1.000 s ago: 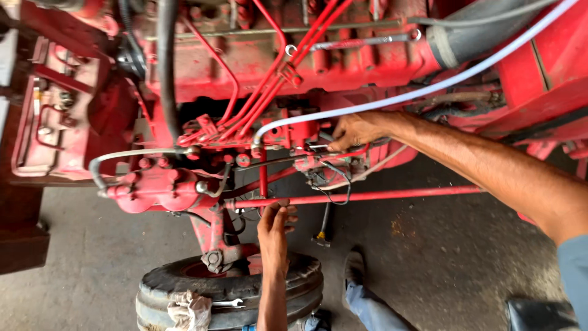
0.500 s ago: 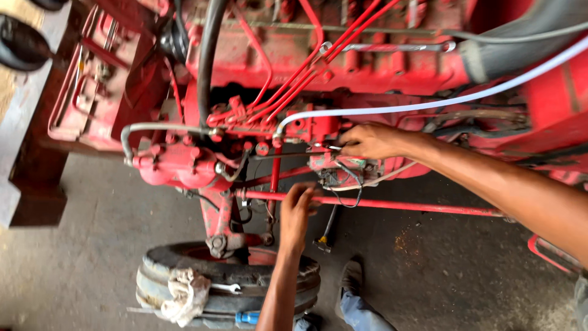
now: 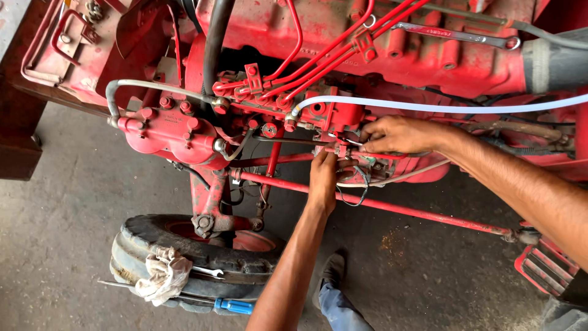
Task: The person wipes tractor engine components with a cloth and manipulates wires and small connectors by hand. They also use a wrench to tighten a bolt on the engine assembly.
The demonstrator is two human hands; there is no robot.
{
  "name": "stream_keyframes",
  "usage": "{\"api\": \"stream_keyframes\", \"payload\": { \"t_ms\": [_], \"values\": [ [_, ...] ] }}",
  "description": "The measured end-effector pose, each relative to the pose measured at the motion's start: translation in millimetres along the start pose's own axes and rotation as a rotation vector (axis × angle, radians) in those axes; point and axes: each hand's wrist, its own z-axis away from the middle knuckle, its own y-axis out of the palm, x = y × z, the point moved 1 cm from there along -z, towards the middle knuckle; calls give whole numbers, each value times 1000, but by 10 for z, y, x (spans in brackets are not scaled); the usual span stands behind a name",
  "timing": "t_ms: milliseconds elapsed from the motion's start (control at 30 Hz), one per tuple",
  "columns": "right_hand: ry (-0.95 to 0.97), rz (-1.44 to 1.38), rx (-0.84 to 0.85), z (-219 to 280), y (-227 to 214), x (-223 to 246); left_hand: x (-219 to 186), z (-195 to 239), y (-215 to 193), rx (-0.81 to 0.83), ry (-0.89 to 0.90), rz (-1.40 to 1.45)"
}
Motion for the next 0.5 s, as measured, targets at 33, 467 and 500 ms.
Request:
{"api": "stream_keyframes", "payload": {
  "t_ms": [33, 467, 500],
  "values": [
    [52, 0, 42, -48, -32, -70, 13, -42, 23, -9, 8, 1],
    [-78, 97, -40, 102, 19, 54, 124, -202, 125, 88, 35, 327],
    [-18, 142, -68, 119, 34, 52, 115, -202, 139, 82, 27, 336]
  ]
}}
